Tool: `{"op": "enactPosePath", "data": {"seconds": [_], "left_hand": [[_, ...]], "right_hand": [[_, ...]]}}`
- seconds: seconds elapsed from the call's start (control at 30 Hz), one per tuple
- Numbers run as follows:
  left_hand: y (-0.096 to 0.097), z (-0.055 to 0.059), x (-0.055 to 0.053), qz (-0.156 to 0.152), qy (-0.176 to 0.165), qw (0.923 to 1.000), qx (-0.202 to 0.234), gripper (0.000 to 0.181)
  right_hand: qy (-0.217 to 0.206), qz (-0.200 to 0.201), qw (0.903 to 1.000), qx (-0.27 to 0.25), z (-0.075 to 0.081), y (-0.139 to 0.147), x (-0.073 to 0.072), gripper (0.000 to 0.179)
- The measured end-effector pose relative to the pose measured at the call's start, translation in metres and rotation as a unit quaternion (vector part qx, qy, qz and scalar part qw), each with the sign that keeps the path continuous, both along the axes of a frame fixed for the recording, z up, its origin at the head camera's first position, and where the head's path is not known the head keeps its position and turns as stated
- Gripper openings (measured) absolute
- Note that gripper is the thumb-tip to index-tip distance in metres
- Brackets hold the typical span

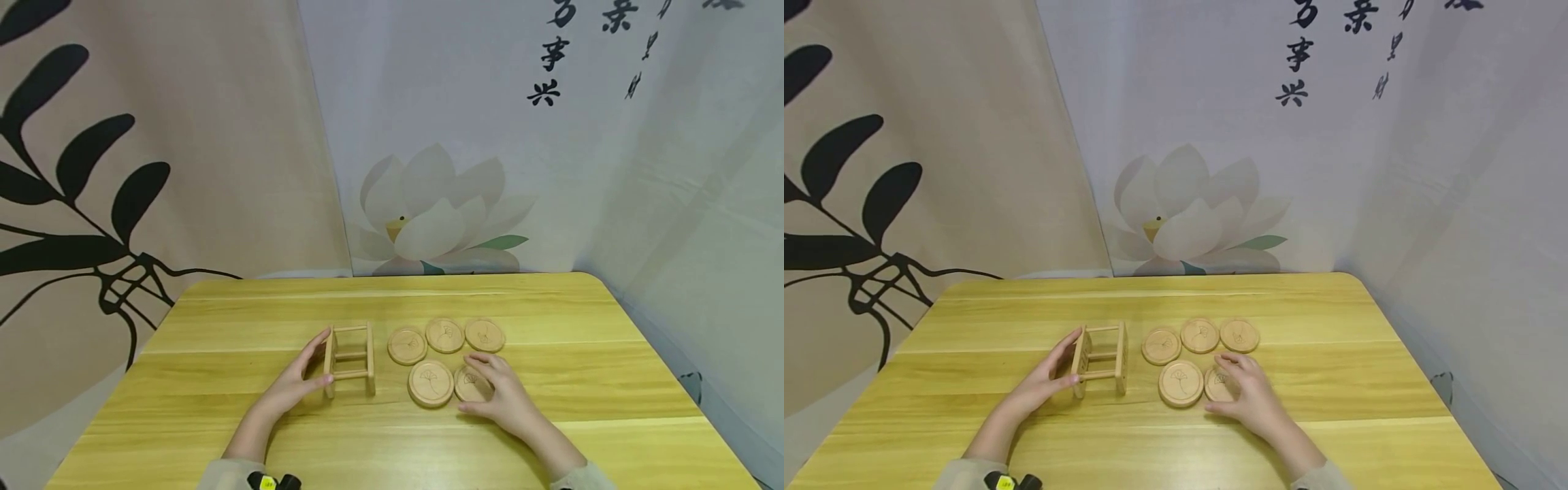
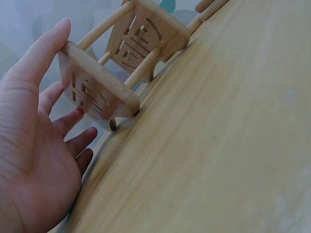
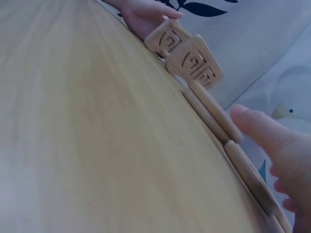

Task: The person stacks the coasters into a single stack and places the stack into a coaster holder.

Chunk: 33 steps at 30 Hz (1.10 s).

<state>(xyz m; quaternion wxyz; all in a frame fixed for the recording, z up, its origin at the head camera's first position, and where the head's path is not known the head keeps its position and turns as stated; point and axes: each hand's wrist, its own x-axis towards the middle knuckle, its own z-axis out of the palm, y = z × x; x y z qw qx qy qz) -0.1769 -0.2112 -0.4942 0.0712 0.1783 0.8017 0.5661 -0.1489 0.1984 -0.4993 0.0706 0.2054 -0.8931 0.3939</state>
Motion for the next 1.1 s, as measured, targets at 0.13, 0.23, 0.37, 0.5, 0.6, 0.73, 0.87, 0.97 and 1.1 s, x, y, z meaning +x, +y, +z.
{"op": "enactPosePath", "data": {"seconds": [0.13, 0.23, 0.37, 0.5, 0.6, 0.73, 0.87, 0.97, 1.1], "left_hand": [[0.0, 0.0, 0.0, 0.001, 0.0, 1.0, 0.001, 0.079], [0.0, -0.001, -0.001, 0.001, 0.004, 1.0, 0.002, 0.079], [-0.001, -0.001, -0.001, 0.0, 0.005, 1.0, 0.003, 0.079], [-0.001, -0.001, -0.001, -0.002, 0.002, 1.0, 0.001, 0.079], [0.0, -0.001, -0.001, -0.002, -0.002, 1.0, 0.004, 0.079], [0.0, 0.0, -0.001, -0.001, -0.004, 1.0, 0.007, 0.079], [0.0, 0.0, 0.0, -0.001, -0.002, 1.0, 0.007, 0.079], [0.0, 0.0, 0.0, 0.001, -0.003, 1.0, 0.006, 0.079], [0.0, 0.0, 0.0, 0.0, -0.003, 1.0, 0.006, 0.078]], "right_hand": [[0.004, -0.005, 1.0, 0.005, -0.001, 0.009, 0.001, 0.087], [0.002, -0.008, 0.9999, 0.006, -0.002, 0.013, 0.001, 0.088], [0.0, -0.011, 0.9999, 0.009, -0.004, 0.016, 0.001, 0.088], [-0.001, -0.013, 0.9998, 0.012, -0.006, 0.017, 0.0, 0.089], [-0.005, -0.014, 0.9998, 0.014, -0.006, 0.017, 0.0, 0.09], [-0.015, -0.015, 0.9996, 0.019, -0.006, 0.017, 0.0, 0.091], [-0.026, -0.017, 0.9992, 0.024, -0.006, 0.017, 0.001, 0.093], [-0.032, -0.018, 0.999, 0.026, -0.006, 0.018, 0.001, 0.093], [-0.038, -0.019, 0.9986, 0.031, -0.007, 0.018, 0.001, 0.094]]}}
